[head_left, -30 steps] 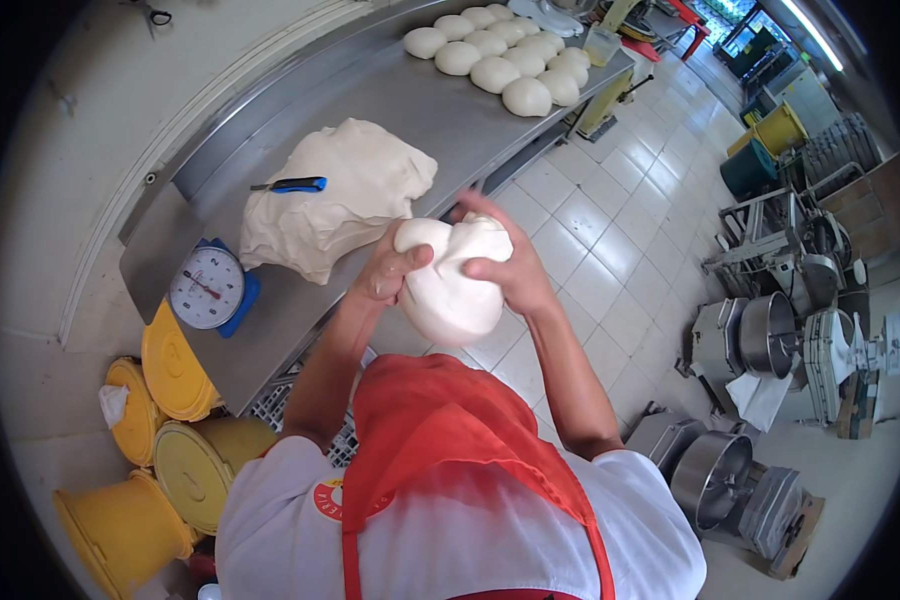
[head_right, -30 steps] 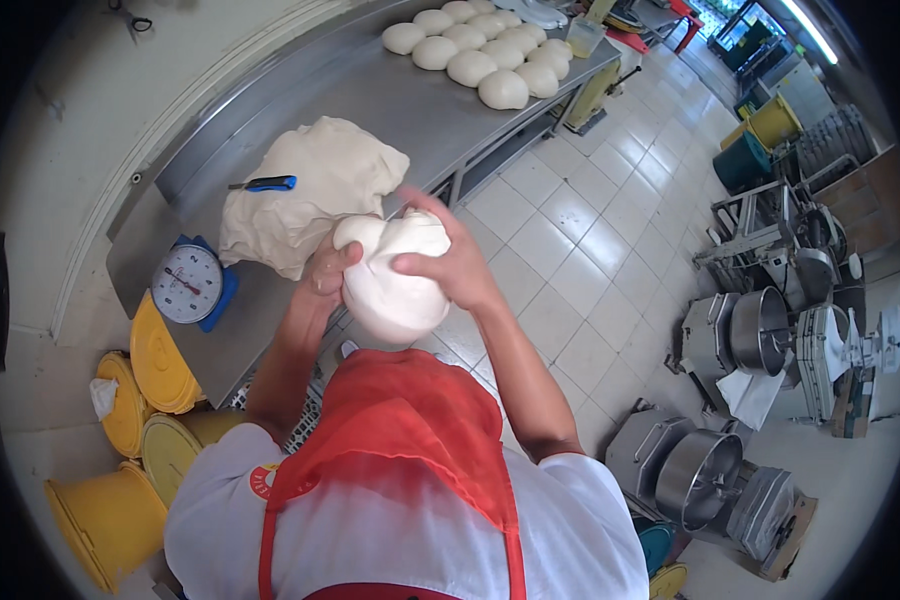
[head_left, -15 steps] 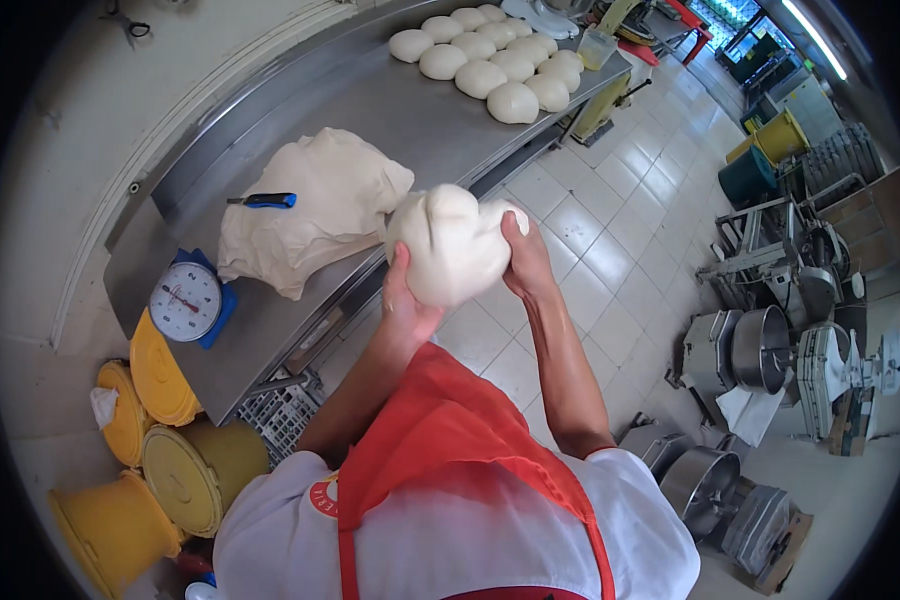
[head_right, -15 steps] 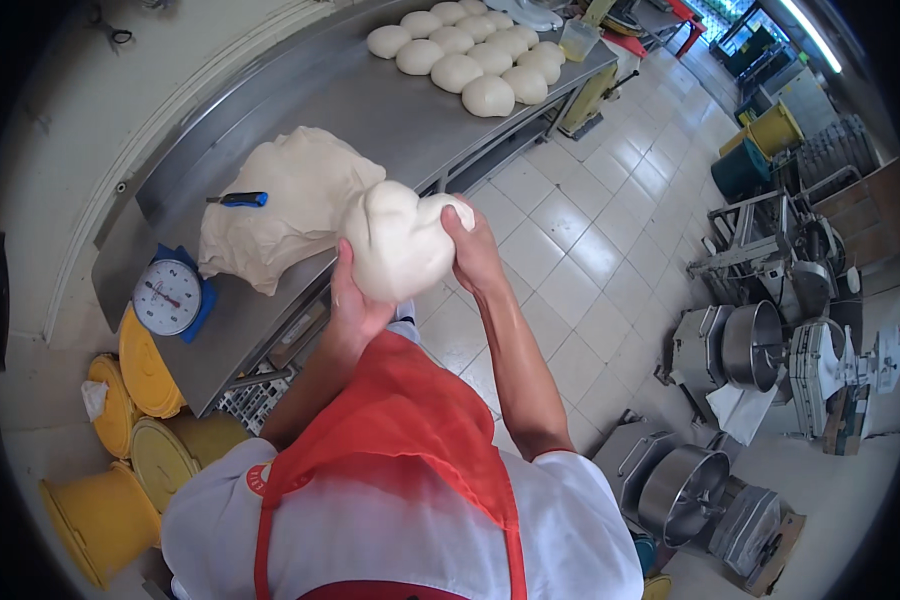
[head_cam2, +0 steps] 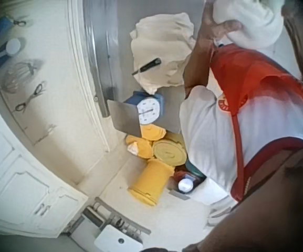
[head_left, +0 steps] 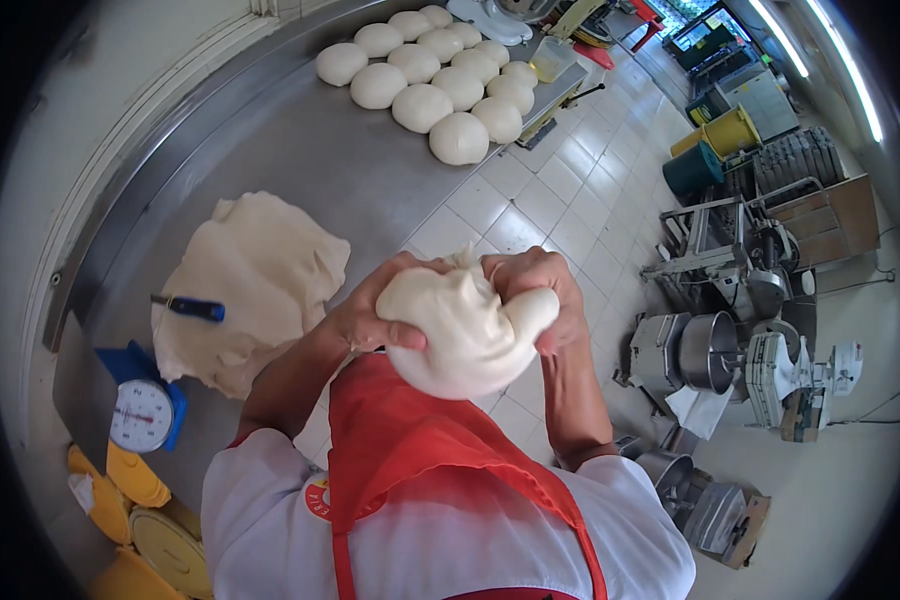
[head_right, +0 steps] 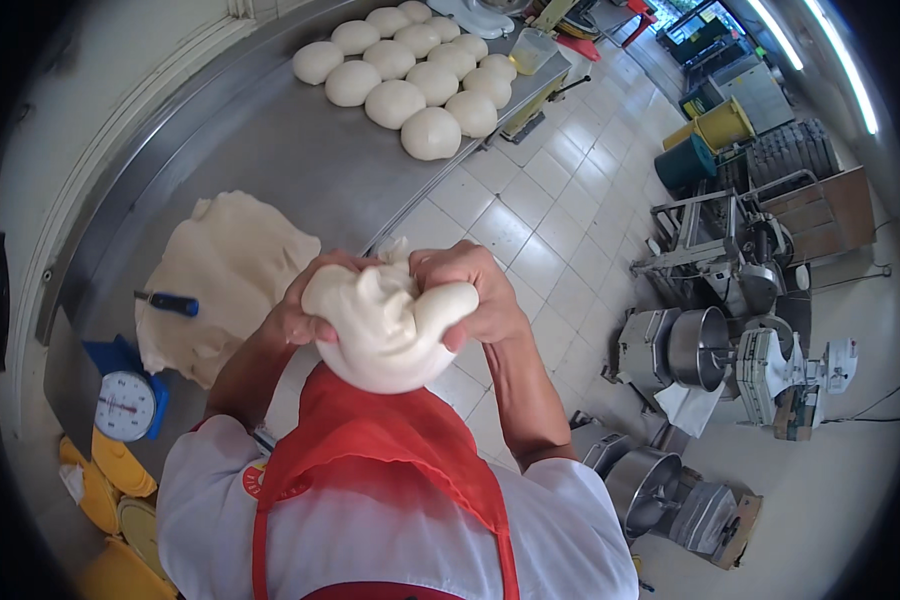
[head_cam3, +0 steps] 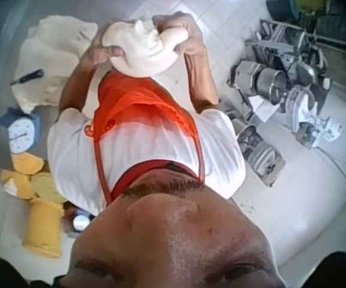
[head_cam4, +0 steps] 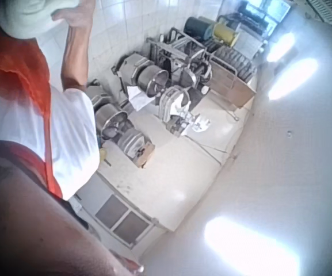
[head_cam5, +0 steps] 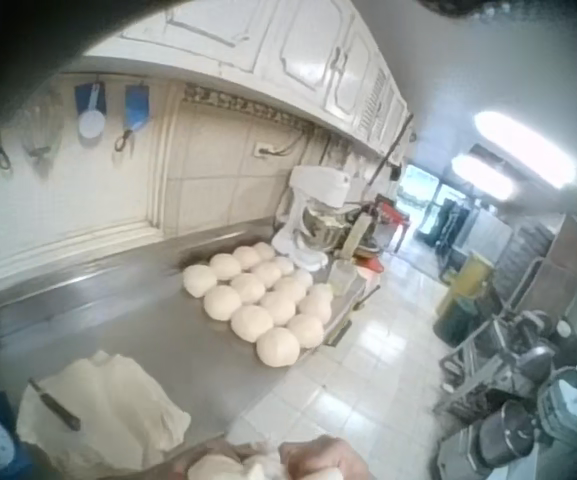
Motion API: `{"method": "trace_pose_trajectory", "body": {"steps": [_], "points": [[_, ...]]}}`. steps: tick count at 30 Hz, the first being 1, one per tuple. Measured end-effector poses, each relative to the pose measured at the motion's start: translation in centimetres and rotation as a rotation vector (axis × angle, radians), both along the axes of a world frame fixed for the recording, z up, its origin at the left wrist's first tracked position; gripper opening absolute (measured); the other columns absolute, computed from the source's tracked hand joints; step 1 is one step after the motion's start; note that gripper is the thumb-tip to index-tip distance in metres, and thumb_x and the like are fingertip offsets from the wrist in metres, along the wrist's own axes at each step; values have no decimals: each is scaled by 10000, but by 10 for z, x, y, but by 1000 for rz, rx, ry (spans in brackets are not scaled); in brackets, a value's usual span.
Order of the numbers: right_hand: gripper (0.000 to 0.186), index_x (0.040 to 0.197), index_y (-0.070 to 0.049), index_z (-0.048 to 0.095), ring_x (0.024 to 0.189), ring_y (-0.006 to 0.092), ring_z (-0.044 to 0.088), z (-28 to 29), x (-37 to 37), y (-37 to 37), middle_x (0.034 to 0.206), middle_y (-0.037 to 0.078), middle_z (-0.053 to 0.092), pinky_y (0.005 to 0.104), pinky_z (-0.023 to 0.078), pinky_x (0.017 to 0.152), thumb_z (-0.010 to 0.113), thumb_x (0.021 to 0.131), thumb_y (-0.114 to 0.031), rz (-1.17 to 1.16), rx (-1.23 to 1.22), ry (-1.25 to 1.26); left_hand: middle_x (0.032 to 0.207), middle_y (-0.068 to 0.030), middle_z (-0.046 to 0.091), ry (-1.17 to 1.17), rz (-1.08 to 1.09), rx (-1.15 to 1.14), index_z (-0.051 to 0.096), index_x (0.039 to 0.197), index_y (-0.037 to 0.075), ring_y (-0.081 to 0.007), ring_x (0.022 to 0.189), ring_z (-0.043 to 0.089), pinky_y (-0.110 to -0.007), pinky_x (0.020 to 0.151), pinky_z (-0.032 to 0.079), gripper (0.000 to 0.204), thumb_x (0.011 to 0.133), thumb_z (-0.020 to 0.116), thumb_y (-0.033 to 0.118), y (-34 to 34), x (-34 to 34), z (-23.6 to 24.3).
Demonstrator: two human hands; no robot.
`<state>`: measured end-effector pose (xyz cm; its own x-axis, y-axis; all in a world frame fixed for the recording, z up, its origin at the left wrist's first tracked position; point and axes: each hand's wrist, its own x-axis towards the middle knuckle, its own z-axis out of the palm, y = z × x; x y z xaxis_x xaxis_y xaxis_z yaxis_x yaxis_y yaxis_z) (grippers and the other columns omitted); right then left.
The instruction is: The person cuts portions from a large mass of dough using a knife, weighs the portions on a scale, and rolls them into balls by hand before placing them on a counter.
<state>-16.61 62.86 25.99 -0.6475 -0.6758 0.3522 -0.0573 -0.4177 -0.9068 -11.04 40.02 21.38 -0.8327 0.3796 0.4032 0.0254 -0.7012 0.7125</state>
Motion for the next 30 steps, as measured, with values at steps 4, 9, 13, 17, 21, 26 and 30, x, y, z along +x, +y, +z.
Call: {"method": "trace_pose_trajectory", "body": {"steps": [4, 9, 13, 17, 21, 26, 30], "points": [[952, 1192, 30, 534, 959, 242, 584, 1, -37, -46, 1060, 150, 622, 412, 484, 844, 923, 579, -586, -500, -136, -96, 1031, -92, 740, 436, 56, -294, 741, 977, -5, -243, 1040, 648, -376, 1008, 416, 399, 704, 872, 254, -15, -79, 33], [1241, 1606, -25, 160, 1371, 334, 472, -30, -53, -44, 1496, 250, 434, 457, 398, 1133, 777, 748, -675, -366, -28, -420, 1014, -105, 685, 112, -77, -641, 658, 1135, -20, -240, 1008, 643, -354, 942, 465, 700, 591, 942, 316, -33, -121, 33], [1118, 1532, 15, 326, 1408, 372, 437, -42, -61, -34, 1495, 269, 443, 460, 365, 1152, 793, 748, -631, -267, -10, -212, 1096, -108, 648, -126, -138, -892, 587, 1224, -63, -217, 1026, 635, -328, 885, 495, 898, 531, 979, 352, -43, -152, 55], [664, 1139, 97, 666, 1275, 432, 540, -4, -73, -41, 1338, 322, 565, 506, 433, 1075, 870, 706, -364, -443, -46, -141, 1086, -123, 679, -24, -41, -818, 602, 1202, -96, -216, 1019, 656, -330, 853, 516, 912, 537, 973, 405, -42, -165, 72], [345, 806, 110, 674, 1073, 387, 636, 14, -102, -25, 1006, 284, 682, 486, 514, 930, 765, 743, -217, -583, -148, -63, 1160, -116, 693, 144, 206, -136, 604, 1282, -71, -227, 1053, 676, -350, 916, 527, 933, 638, 924, 523, -17, -177, 37], [367, 767, 69, 677, 781, 232, 627, 2, -129, -18, 756, 112, 660, 369, 514, 743, 806, 788, -274, -544, 63, 264, 1337, -112, 619, -167, 341, 146, 472, 1459, -7, -226, 1222, 599, -368, 1053, 463, 856, 812, 814, 437, 26, -156, -30], [357, 762, 15, 684, 634, 107, 580, -14, -156, 5, 669, 3, 633, 314, 475, 611, 880, 744, -283, -178, 398, 71, 1391, -135, 581, -388, 520, -357, 454, 1484, 6, -227, 1230, 592, -358, 1054, 461, 672, 884, 705, 177, 39, -127, -34]]}}
